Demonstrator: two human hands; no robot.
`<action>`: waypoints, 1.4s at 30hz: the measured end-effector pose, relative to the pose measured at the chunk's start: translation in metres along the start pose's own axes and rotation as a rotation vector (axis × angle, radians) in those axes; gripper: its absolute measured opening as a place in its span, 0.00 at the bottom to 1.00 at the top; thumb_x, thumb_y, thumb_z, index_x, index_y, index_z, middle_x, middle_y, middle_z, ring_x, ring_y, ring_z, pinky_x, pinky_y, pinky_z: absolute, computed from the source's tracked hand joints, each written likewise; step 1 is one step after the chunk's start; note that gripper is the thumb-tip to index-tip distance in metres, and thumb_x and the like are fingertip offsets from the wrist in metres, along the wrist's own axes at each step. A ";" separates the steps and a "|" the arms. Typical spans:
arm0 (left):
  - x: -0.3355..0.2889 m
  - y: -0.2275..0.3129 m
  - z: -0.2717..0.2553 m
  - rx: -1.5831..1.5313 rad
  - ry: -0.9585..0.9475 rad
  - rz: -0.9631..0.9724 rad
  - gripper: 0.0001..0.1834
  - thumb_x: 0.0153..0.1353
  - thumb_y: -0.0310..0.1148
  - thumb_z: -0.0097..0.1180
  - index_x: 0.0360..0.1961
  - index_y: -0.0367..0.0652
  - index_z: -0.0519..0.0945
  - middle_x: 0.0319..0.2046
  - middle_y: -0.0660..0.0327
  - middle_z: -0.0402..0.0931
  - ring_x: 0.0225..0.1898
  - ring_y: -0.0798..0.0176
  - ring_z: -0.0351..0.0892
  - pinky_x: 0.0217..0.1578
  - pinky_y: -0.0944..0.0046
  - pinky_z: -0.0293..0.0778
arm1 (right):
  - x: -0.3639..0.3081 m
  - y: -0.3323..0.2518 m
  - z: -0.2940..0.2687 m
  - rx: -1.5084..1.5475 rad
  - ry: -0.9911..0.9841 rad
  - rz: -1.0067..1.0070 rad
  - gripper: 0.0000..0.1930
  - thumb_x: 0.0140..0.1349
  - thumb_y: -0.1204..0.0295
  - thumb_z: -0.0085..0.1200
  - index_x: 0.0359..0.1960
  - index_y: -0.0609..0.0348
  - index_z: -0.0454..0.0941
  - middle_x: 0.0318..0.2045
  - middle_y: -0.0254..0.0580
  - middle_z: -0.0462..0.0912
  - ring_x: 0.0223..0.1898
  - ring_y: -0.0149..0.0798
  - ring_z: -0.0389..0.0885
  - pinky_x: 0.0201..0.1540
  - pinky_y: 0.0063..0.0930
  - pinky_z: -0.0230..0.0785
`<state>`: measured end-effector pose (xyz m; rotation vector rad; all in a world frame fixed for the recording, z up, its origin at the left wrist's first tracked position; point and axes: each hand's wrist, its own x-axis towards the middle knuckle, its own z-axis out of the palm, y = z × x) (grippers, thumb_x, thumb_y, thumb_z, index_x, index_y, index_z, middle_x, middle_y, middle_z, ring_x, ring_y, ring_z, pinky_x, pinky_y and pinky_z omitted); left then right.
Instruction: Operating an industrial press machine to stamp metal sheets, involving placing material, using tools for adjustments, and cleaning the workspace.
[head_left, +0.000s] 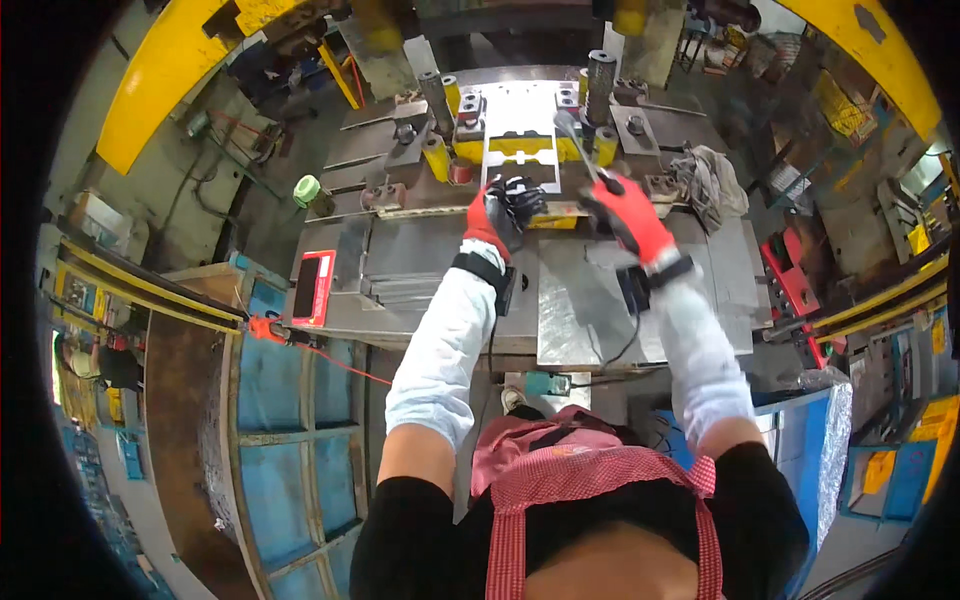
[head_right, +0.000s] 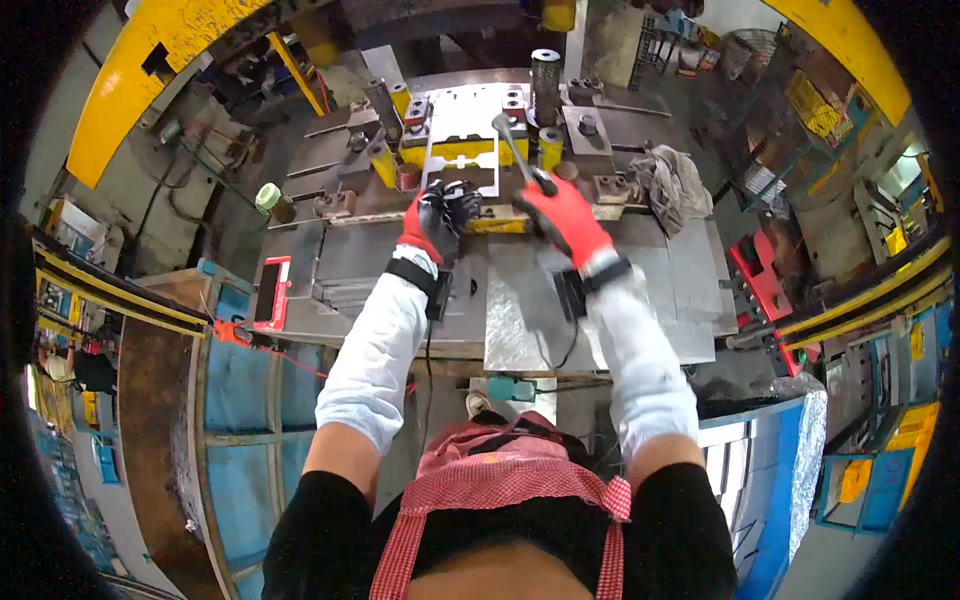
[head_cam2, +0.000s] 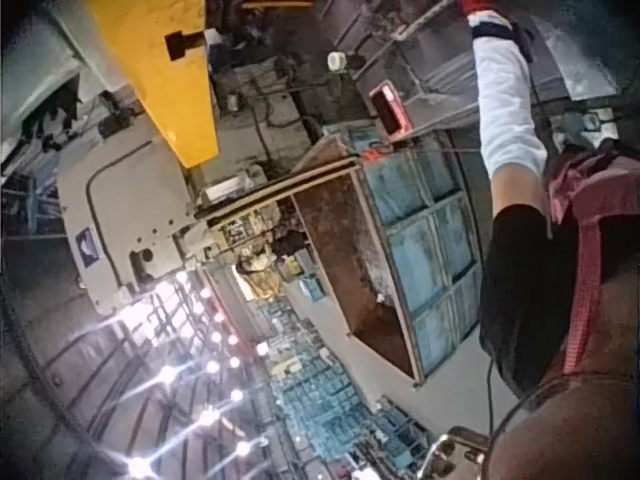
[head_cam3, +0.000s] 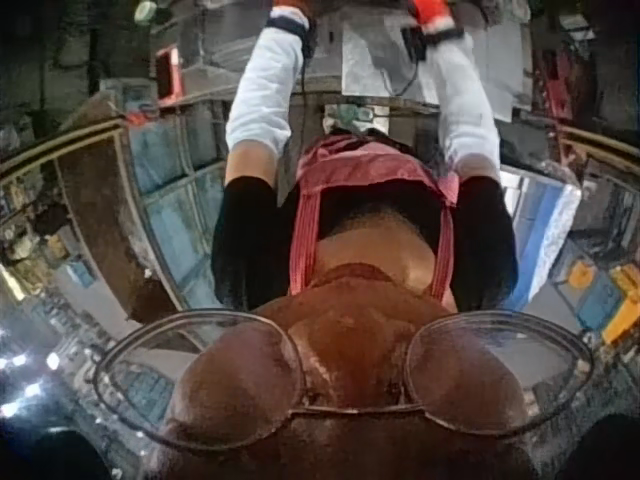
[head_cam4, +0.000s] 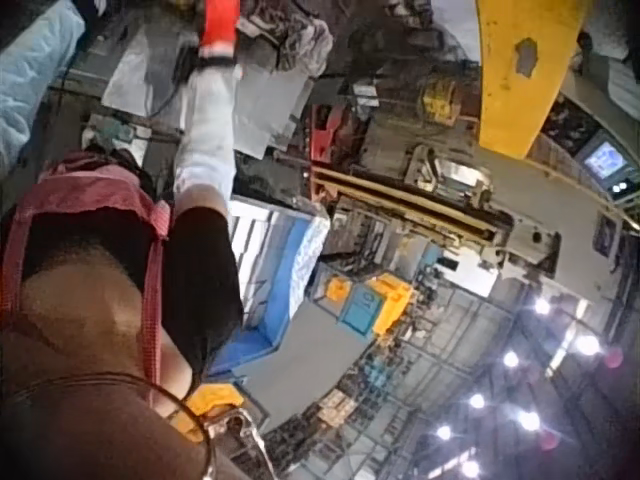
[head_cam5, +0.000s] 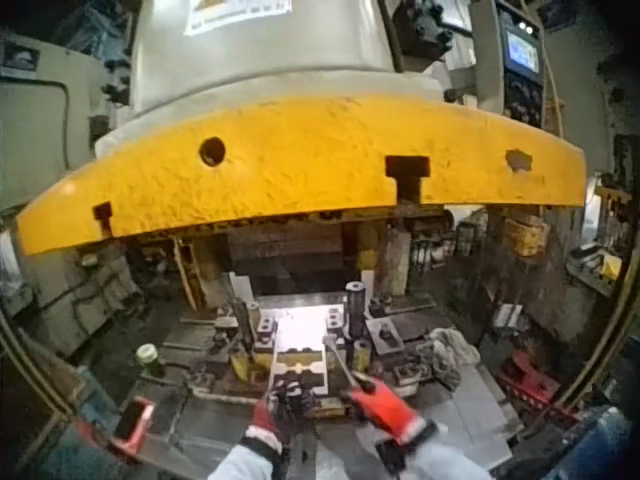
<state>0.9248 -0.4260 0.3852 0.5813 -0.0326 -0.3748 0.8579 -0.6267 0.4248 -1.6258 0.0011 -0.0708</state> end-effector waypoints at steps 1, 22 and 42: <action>-0.006 0.004 0.007 0.019 0.055 0.025 0.23 0.61 0.43 0.32 0.39 0.32 0.71 0.29 0.45 0.76 0.28 0.49 0.77 0.33 0.56 0.74 | 0.025 -0.021 0.019 0.268 -0.108 0.053 0.08 0.54 0.64 0.52 0.29 0.55 0.72 0.18 0.27 0.70 0.15 0.22 0.64 0.16 0.18 0.56; 0.018 -0.003 -0.020 0.043 -0.137 -0.181 0.22 0.62 0.43 0.36 0.46 0.34 0.69 0.34 0.50 0.76 0.34 0.51 0.77 0.38 0.56 0.75 | -0.150 0.137 -0.072 0.142 0.187 0.461 0.15 0.56 0.70 0.48 0.44 0.61 0.69 0.27 0.33 0.75 0.21 0.28 0.71 0.21 0.22 0.65; -0.495 0.145 -0.067 0.697 0.644 0.607 0.20 0.59 0.39 0.41 0.46 0.35 0.71 0.37 0.54 0.74 0.35 0.59 0.74 0.36 0.62 0.71 | -0.144 0.071 -0.013 0.126 0.020 0.281 0.18 0.57 0.73 0.46 0.50 0.58 0.65 0.25 0.36 0.75 0.14 0.23 0.63 0.15 0.17 0.56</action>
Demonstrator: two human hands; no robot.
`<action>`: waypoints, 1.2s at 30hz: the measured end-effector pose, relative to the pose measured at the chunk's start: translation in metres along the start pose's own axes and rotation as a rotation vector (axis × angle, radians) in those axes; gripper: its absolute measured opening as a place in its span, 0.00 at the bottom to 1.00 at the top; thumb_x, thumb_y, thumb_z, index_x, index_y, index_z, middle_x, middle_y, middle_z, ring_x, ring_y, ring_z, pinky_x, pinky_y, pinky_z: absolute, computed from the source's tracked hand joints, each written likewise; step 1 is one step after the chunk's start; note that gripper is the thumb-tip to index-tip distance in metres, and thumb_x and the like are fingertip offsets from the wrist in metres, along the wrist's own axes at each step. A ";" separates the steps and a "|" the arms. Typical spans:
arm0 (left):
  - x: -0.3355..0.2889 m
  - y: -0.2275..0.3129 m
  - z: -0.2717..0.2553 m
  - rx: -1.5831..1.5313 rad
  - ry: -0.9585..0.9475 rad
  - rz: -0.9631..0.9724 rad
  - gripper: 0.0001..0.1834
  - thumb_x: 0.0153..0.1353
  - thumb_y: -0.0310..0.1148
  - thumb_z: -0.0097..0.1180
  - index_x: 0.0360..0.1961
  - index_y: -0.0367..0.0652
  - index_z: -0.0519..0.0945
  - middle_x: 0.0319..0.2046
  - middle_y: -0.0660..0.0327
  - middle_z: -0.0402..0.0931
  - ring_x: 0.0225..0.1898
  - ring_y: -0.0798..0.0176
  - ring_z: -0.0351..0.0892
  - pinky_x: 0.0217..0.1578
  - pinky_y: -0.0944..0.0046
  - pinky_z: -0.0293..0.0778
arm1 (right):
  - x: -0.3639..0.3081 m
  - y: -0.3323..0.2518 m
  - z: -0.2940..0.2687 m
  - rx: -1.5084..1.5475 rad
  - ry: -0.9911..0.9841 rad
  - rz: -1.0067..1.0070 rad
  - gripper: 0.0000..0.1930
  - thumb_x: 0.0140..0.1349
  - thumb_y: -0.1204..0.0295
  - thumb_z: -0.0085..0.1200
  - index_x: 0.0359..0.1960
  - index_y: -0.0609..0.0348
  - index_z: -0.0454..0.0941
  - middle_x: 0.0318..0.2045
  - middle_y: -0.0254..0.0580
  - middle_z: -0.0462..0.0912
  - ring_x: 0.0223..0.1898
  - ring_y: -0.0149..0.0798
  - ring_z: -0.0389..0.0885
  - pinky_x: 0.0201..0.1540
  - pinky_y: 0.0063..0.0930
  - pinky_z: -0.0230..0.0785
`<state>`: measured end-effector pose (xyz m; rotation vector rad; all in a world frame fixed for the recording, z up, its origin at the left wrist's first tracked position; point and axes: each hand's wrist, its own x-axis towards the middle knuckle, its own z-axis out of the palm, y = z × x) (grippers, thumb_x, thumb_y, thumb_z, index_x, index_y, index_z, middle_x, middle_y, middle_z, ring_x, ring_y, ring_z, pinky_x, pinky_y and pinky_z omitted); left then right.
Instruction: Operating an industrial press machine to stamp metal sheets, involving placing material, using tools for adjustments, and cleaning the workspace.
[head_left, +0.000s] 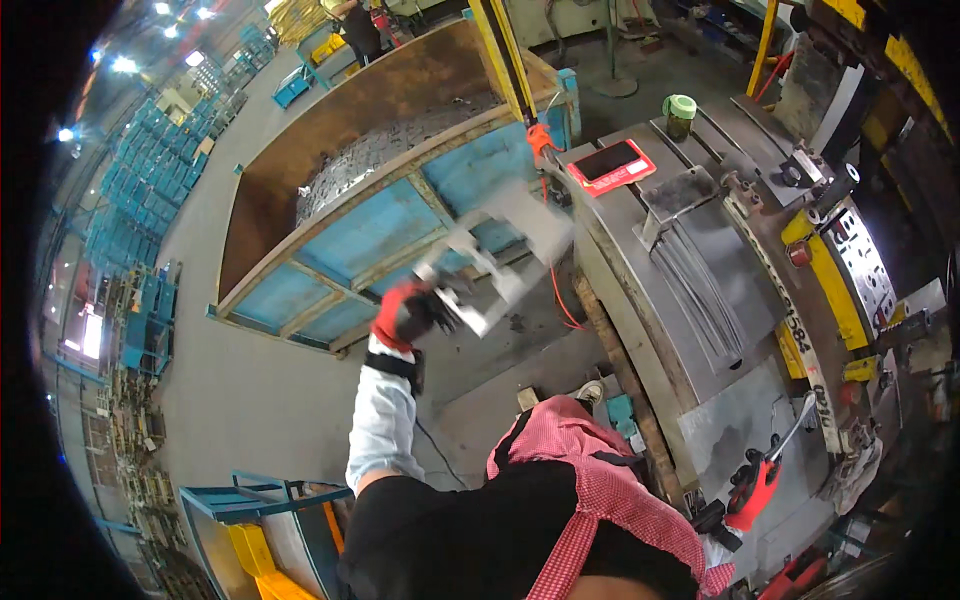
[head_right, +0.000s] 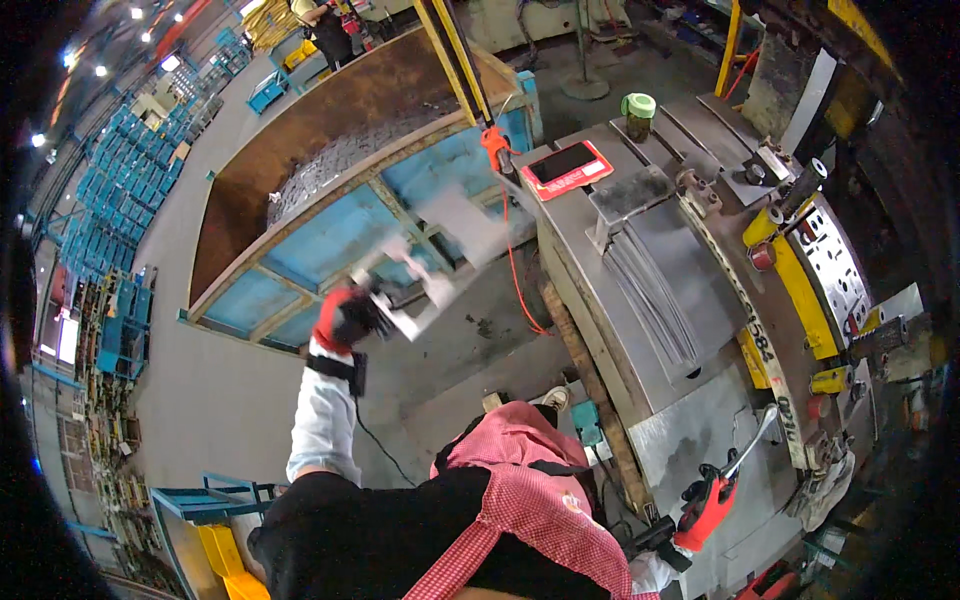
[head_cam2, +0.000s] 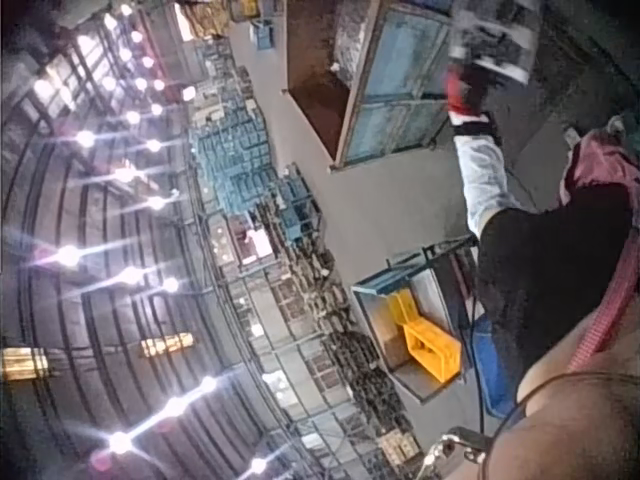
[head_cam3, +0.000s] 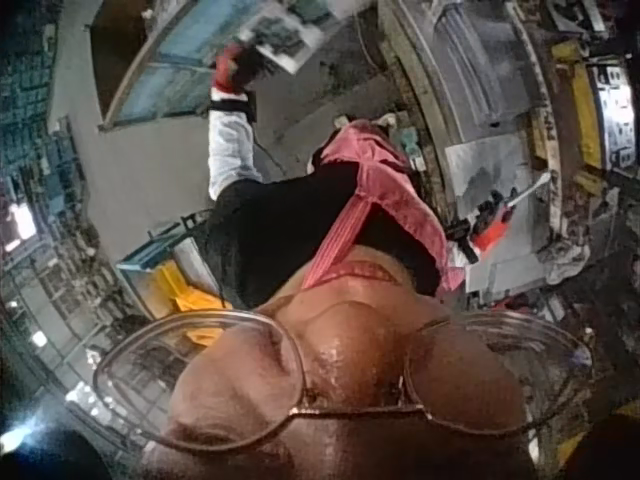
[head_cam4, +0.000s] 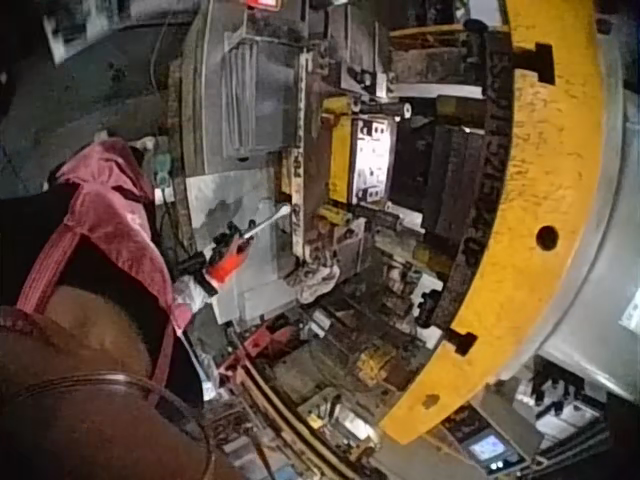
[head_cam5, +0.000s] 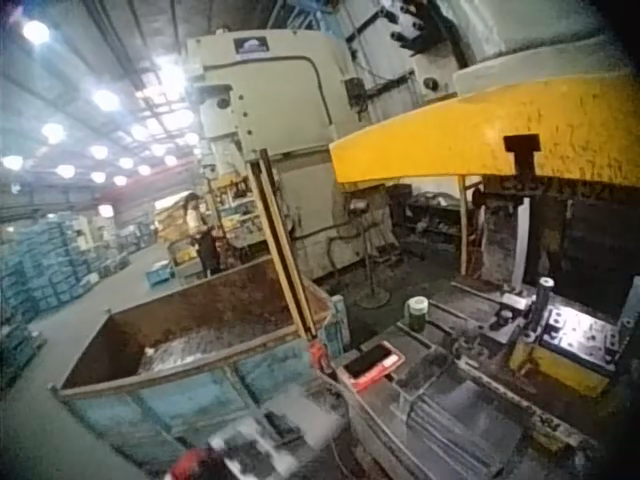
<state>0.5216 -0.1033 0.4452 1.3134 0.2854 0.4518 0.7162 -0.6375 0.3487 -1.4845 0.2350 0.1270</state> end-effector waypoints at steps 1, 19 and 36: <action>0.014 0.000 -0.022 -0.209 0.175 0.062 0.21 0.59 0.41 0.41 0.48 0.38 0.68 0.34 0.57 0.75 0.34 0.61 0.75 0.34 0.65 0.72 | 0.000 -0.003 0.005 0.001 -0.030 -0.035 0.19 0.57 0.75 0.45 0.52 0.57 0.63 0.26 0.36 0.75 0.14 0.23 0.64 0.15 0.17 0.57; 0.114 -0.195 0.188 0.299 -0.658 -0.696 0.20 0.57 0.36 0.51 0.49 0.38 0.71 0.40 0.62 0.75 0.40 0.69 0.73 0.39 0.71 0.68 | 0.080 -0.024 0.048 -0.121 -0.373 -0.016 0.30 0.48 0.75 0.54 0.56 0.57 0.61 0.36 0.32 0.75 0.33 0.25 0.70 0.35 0.19 0.65; 0.128 -0.172 0.323 -0.641 -0.094 -0.728 0.12 0.58 0.42 0.48 0.29 0.44 0.74 0.21 0.65 0.73 0.21 0.64 0.73 0.21 0.67 0.68 | 0.035 -0.055 0.044 -0.377 -0.316 -0.010 0.31 0.47 0.67 0.57 0.55 0.57 0.63 0.37 0.37 0.75 0.36 0.27 0.71 0.40 0.22 0.65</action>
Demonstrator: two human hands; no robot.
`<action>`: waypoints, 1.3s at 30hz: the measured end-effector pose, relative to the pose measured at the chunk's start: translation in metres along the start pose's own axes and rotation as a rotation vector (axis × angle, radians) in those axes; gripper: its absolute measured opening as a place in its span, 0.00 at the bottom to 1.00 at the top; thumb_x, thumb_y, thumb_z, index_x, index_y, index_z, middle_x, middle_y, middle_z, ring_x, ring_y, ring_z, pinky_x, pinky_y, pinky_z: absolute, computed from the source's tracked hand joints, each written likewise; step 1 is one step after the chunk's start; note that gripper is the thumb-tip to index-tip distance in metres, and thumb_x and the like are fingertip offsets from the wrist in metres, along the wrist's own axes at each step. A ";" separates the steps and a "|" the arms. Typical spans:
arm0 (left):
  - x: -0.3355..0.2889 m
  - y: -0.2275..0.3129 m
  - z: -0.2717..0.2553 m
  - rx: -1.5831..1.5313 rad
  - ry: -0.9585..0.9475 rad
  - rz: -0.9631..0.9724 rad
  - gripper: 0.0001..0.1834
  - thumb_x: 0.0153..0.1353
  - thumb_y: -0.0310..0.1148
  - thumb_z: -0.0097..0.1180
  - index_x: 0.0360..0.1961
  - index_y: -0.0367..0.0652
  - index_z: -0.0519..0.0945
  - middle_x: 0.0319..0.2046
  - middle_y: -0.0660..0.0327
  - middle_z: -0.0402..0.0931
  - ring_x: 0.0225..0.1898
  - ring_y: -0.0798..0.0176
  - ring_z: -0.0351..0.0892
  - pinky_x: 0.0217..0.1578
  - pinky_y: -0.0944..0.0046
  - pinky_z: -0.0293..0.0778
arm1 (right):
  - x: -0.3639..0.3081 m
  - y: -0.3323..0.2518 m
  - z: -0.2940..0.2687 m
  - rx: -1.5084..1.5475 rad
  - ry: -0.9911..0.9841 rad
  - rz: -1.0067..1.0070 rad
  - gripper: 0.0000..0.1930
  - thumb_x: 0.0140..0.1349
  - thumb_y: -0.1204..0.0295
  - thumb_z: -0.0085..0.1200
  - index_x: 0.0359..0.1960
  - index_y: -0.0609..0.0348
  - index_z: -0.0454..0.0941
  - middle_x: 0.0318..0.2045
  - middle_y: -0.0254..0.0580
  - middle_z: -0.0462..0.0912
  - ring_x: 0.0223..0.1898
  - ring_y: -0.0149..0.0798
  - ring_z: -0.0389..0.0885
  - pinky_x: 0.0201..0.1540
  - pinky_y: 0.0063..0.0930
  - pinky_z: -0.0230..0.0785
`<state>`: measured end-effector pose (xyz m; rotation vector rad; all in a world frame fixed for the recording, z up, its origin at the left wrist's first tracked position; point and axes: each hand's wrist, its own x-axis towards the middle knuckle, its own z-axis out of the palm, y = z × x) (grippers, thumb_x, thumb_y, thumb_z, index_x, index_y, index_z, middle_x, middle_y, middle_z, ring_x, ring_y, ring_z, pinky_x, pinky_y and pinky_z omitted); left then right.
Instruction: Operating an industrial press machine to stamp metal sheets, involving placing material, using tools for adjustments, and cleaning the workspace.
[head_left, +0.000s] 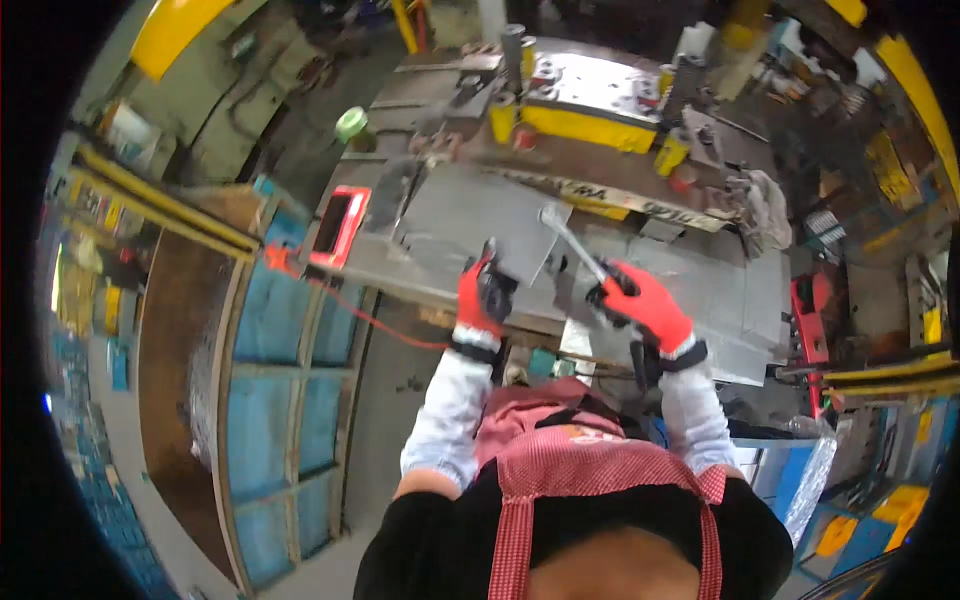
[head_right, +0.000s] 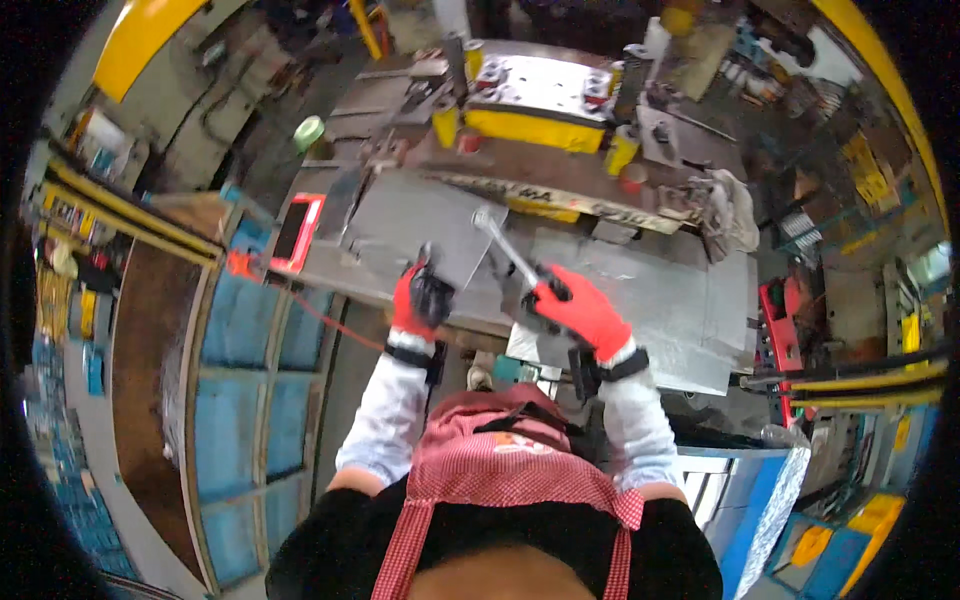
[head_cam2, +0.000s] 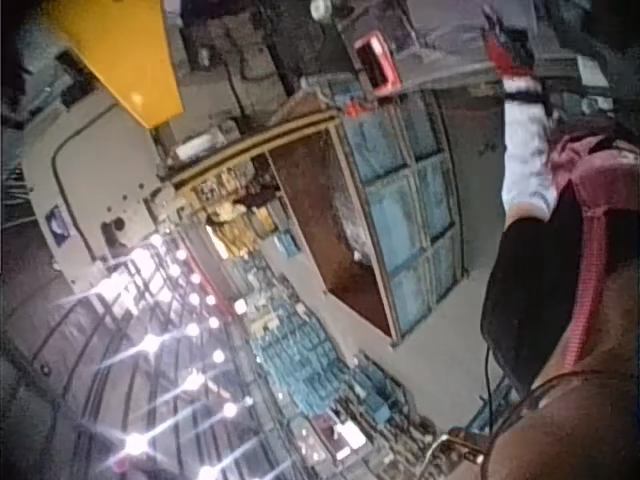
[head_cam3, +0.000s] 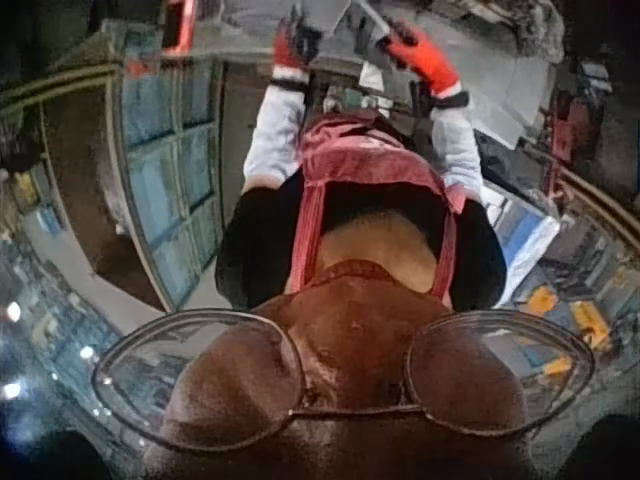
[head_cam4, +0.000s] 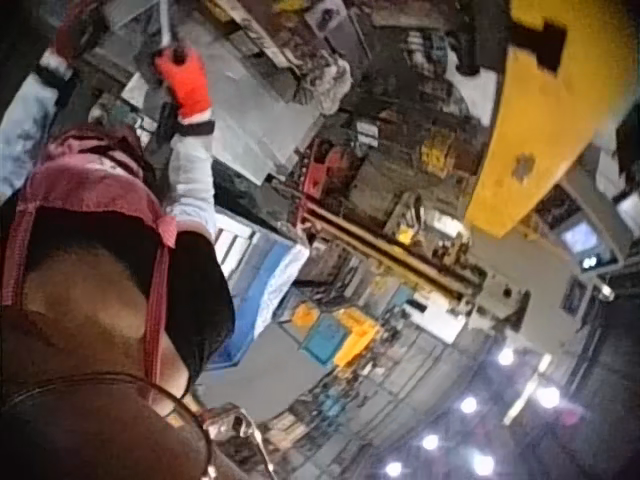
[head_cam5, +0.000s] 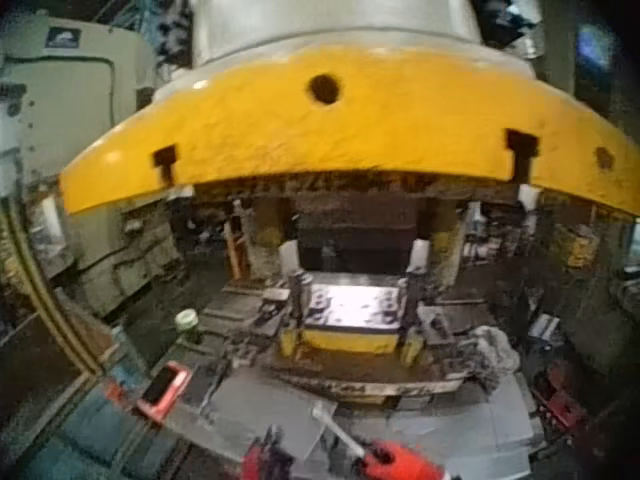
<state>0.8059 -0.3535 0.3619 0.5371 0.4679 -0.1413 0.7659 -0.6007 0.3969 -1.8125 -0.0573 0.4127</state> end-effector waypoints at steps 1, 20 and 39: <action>-0.018 -0.002 0.017 0.009 0.100 0.069 0.13 0.58 0.42 0.48 0.26 0.43 0.74 0.19 0.65 0.73 0.18 0.66 0.72 0.16 0.68 0.66 | -0.014 0.004 -0.001 0.147 -0.072 0.059 0.31 0.47 0.67 0.57 0.55 0.57 0.63 0.37 0.36 0.74 0.36 0.27 0.70 0.40 0.22 0.65; 0.224 0.040 0.109 1.744 -0.892 0.945 0.14 0.60 0.37 0.43 0.38 0.38 0.75 0.30 0.63 0.76 0.30 0.69 0.73 0.34 0.70 0.69 | -0.001 -0.059 -0.023 0.096 0.141 -0.417 0.08 0.53 0.71 0.53 0.33 0.57 0.69 0.20 0.26 0.64 0.19 0.21 0.65 0.20 0.18 0.58; 0.099 -0.022 0.117 0.137 -0.620 -0.199 0.28 0.60 0.46 0.37 0.45 0.24 0.64 0.36 0.40 0.73 0.33 0.46 0.77 0.38 0.51 0.74 | 0.011 -0.031 -0.061 0.065 0.082 -0.208 0.10 0.57 0.71 0.44 0.35 0.61 0.76 0.27 0.38 0.68 0.23 0.31 0.69 0.25 0.24 0.63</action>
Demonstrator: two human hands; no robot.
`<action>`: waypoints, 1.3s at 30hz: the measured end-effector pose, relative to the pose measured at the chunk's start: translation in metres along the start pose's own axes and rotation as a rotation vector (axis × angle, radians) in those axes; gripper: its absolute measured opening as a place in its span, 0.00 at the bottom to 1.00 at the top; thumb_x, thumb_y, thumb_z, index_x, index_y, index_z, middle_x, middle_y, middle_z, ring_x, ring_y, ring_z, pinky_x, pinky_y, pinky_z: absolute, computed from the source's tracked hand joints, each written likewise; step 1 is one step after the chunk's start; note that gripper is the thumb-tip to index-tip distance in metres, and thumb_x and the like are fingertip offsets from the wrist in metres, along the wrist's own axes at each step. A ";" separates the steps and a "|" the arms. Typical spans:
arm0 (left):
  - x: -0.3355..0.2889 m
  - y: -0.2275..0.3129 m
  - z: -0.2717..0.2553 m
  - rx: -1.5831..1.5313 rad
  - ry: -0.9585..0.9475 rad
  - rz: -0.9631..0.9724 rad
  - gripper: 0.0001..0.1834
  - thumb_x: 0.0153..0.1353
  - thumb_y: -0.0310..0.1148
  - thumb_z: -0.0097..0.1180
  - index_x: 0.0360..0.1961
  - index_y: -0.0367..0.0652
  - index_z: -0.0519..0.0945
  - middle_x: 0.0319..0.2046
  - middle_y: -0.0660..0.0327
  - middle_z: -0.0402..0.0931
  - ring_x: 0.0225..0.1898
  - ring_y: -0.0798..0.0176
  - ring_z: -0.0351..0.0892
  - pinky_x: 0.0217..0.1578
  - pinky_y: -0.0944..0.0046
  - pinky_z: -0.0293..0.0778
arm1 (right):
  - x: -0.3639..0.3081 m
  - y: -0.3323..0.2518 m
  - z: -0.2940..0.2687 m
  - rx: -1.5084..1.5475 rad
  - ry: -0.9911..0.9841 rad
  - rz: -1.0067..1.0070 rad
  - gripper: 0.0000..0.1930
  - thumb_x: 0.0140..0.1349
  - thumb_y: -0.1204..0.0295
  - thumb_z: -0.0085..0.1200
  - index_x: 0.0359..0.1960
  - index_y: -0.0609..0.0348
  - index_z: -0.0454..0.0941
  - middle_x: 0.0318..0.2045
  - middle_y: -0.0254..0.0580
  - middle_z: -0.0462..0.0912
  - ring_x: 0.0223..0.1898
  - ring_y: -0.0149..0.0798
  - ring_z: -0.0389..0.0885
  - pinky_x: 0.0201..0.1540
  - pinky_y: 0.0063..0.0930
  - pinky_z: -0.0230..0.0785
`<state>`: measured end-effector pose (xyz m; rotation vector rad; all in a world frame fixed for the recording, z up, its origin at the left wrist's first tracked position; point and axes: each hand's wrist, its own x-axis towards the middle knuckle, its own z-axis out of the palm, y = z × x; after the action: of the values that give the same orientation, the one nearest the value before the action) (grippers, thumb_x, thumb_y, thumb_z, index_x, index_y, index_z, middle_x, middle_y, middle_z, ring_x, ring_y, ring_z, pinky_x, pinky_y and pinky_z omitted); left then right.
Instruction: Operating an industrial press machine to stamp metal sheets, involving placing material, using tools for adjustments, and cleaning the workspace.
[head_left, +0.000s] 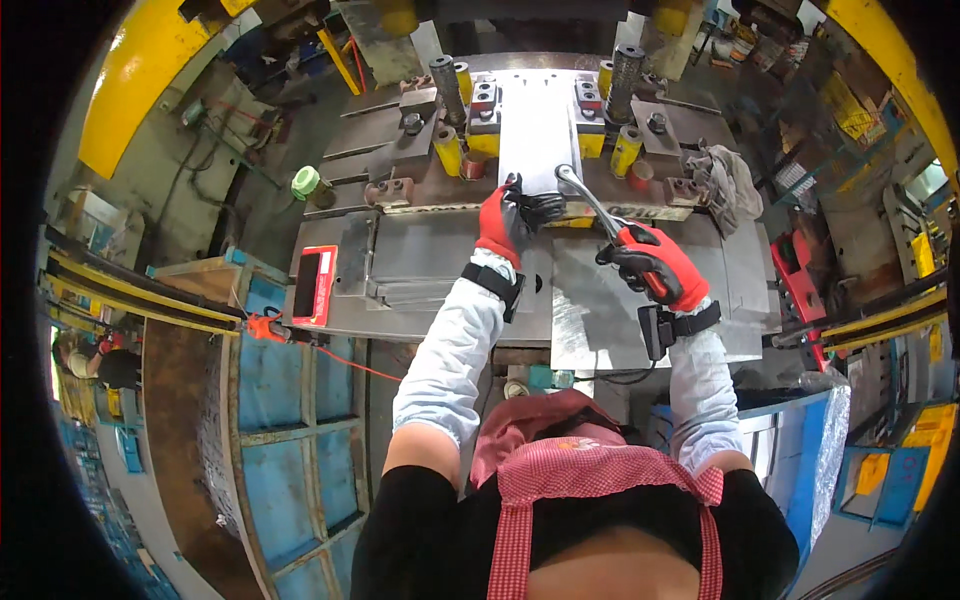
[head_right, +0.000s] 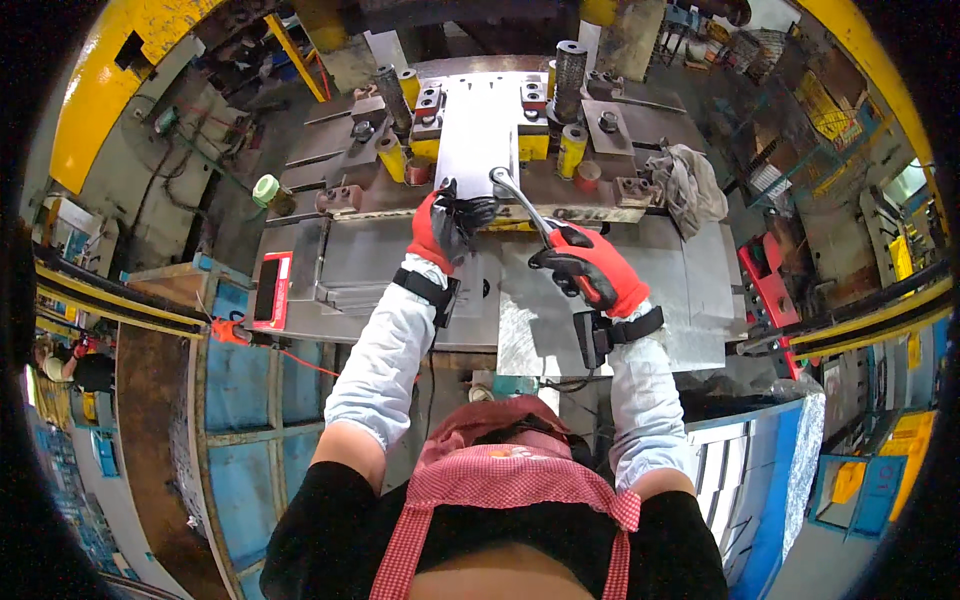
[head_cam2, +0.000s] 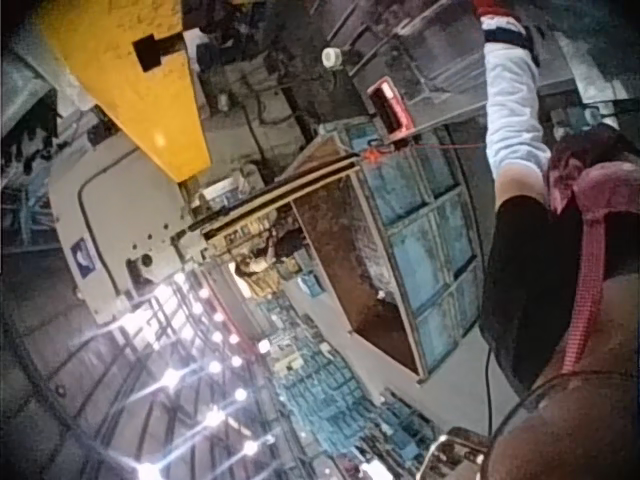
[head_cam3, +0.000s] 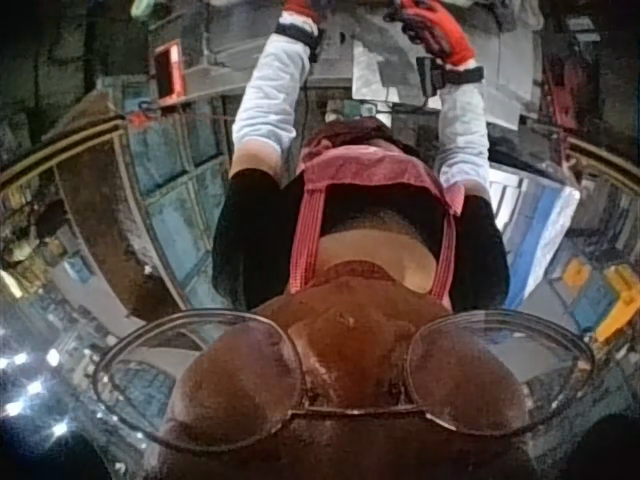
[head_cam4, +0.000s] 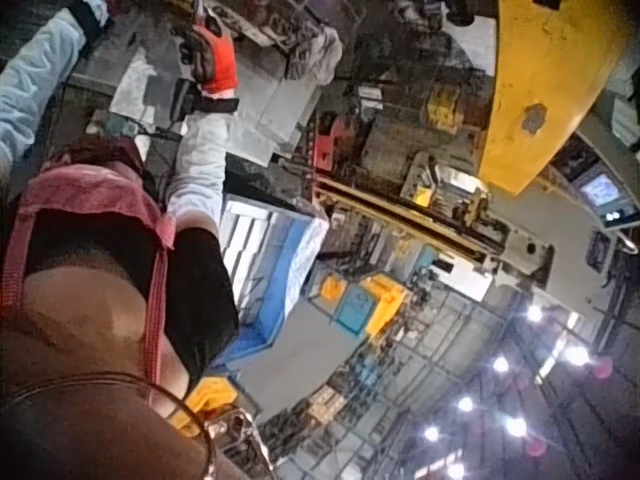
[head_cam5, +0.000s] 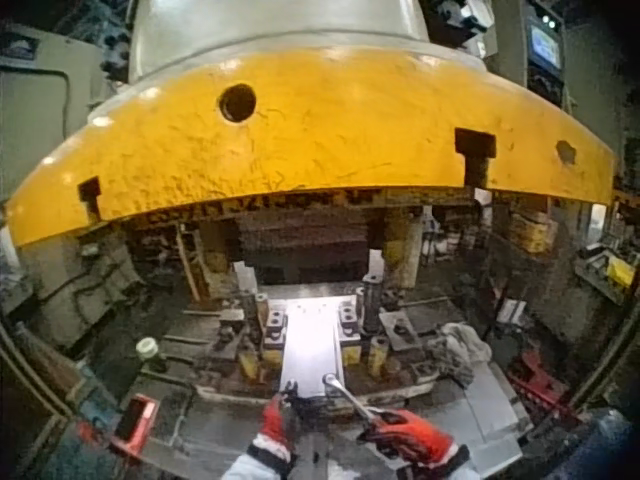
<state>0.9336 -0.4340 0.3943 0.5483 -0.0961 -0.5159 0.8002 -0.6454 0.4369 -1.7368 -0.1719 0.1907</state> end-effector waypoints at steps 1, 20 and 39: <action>0.000 -0.001 0.001 0.079 0.005 0.046 0.28 0.60 0.45 0.37 0.46 0.23 0.63 0.38 0.38 0.71 0.35 0.43 0.76 0.40 0.49 0.73 | 0.000 0.001 0.001 -0.037 0.032 -0.029 0.09 0.57 0.71 0.44 0.33 0.61 0.76 0.27 0.38 0.68 0.23 0.31 0.69 0.25 0.24 0.62; 0.000 -0.003 0.008 0.039 0.077 0.066 0.24 0.60 0.43 0.39 0.43 0.27 0.65 0.34 0.38 0.73 0.32 0.43 0.76 0.35 0.53 0.76 | -0.095 0.048 0.028 0.593 0.397 0.206 0.25 0.52 0.74 0.52 0.54 0.56 0.63 0.22 0.29 0.68 0.17 0.24 0.66 0.17 0.18 0.59; 0.009 -0.011 0.000 0.077 0.160 0.102 0.18 0.59 0.40 0.44 0.43 0.36 0.70 0.33 0.53 0.77 0.30 0.53 0.78 0.32 0.57 0.77 | -0.158 0.169 -0.010 0.217 0.781 0.155 0.25 0.50 0.73 0.52 0.53 0.58 0.65 0.26 0.35 0.73 0.25 0.29 0.71 0.28 0.23 0.66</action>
<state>0.9365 -0.4457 0.3880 0.6546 0.0085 -0.3692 0.6502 -0.7194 0.2768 -1.4933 0.5358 -0.3496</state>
